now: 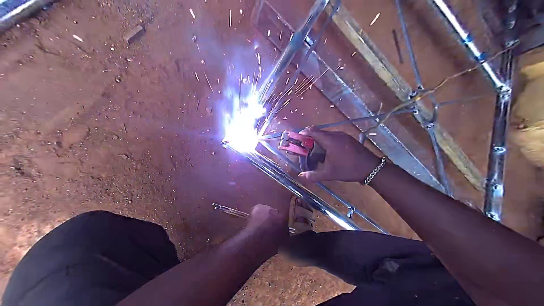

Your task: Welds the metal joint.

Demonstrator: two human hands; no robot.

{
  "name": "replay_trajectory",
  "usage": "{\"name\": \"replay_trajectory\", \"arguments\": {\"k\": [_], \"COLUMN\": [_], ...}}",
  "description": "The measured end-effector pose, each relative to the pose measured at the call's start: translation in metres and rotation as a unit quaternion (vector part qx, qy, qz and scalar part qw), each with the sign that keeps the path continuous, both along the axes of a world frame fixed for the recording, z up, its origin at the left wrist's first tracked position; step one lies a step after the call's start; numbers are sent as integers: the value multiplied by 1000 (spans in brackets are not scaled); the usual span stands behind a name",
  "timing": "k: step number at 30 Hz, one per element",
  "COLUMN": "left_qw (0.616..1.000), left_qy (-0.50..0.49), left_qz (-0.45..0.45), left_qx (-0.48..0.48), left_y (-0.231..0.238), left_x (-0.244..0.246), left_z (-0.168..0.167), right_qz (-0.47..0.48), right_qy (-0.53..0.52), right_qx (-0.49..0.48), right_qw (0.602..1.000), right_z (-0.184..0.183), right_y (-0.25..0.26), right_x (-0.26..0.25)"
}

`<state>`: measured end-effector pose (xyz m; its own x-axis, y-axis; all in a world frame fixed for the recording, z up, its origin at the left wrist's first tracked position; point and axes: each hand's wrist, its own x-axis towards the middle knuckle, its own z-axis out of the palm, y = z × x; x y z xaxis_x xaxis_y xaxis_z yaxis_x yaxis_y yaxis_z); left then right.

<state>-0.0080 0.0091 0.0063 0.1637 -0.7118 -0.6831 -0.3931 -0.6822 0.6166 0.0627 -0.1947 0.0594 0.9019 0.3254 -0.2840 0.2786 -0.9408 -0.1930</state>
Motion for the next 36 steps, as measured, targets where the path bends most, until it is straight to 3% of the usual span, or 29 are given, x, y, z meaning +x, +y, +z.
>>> {"name": "replay_trajectory", "arguments": {"k": [3, 6, 36], "left_qw": [999, 1000, 1000], "left_qy": [5, 2, -2], "left_qz": [-15, 4, -3], "left_qx": [30, 4, 5], "left_y": [-2, -1, 1], "left_x": [6, 2, 2], "left_z": [15, 2, 3], "right_qz": [-18, -22, -20], "right_qy": [21, 20, 24], "right_qx": [-14, -24, -22], "right_qw": [1000, 999, 999], "right_z": [3, 3, -2], "right_y": [3, 4, 2], "right_x": [1, 2, 6]}}
